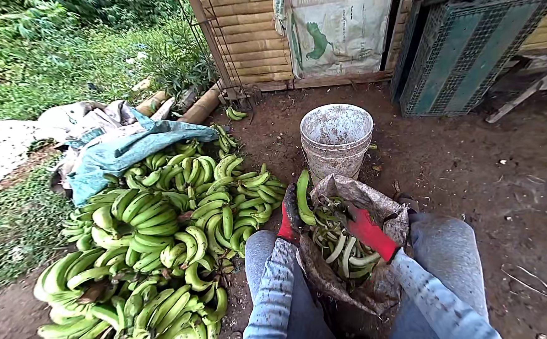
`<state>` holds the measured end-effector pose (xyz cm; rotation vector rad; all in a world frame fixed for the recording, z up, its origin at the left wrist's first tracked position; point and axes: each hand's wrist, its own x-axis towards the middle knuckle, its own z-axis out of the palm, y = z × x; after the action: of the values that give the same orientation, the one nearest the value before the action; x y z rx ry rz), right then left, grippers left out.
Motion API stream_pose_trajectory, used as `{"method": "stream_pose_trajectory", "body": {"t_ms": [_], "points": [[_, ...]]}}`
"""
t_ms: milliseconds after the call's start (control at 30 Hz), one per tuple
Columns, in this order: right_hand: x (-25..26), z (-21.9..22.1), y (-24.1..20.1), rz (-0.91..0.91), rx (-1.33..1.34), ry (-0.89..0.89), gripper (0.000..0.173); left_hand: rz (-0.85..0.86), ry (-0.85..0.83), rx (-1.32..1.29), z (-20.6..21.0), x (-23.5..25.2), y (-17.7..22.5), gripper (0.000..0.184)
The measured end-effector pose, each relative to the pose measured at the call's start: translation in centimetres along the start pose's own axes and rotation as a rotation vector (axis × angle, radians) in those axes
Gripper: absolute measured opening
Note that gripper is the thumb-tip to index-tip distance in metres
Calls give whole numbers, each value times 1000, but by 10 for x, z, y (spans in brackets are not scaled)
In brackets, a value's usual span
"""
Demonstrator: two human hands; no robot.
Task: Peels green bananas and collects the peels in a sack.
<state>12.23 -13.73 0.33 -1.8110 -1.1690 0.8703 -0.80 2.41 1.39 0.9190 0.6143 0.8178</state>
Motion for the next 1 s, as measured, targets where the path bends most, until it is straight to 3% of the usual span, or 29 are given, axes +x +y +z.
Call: {"method": "stream_pose_trajectory", "body": {"t_ms": [67, 133, 267, 400, 467, 533, 600, 700, 800, 900, 1000], "points": [[-3, -8, -6, -209, -46, -20, 39, -31, 3, 32, 1, -1, -4, 43], [-6, -7, -11, -249, -216, -98, 41, -74, -13, 76, 10, -5, -9, 42], [17, -4, 2, -76, -358, 53, 42, -10, -60, 266, 9, -20, -28, 39], [55, -18, 25, 127, -212, 324, 37, -45, -32, 368, 3, -29, -46, 43], [52, -22, 21, 135, -92, 385, 36, -62, 13, 289, 5, -24, -40, 39], [34, -15, 10, 5, -10, 308, 35, -41, 56, 200, 4, -14, -28, 38], [15, -5, 3, -139, 40, 110, 35, -1, 45, 173, 1, -6, -19, 41], [8, 2, 1, -184, -120, -21, 35, -49, 0, 77, 4, -10, -17, 46], [29, -12, -2, -50, -289, 158, 38, -146, -131, 215, 2, -21, -25, 40], [51, -28, 6, 33, -230, 387, 35, -117, -143, 461, -8, -19, -37, 40], [34, -28, -3, -3, -140, 378, 34, -18, -82, 407, 4, -14, -28, 39]]}}
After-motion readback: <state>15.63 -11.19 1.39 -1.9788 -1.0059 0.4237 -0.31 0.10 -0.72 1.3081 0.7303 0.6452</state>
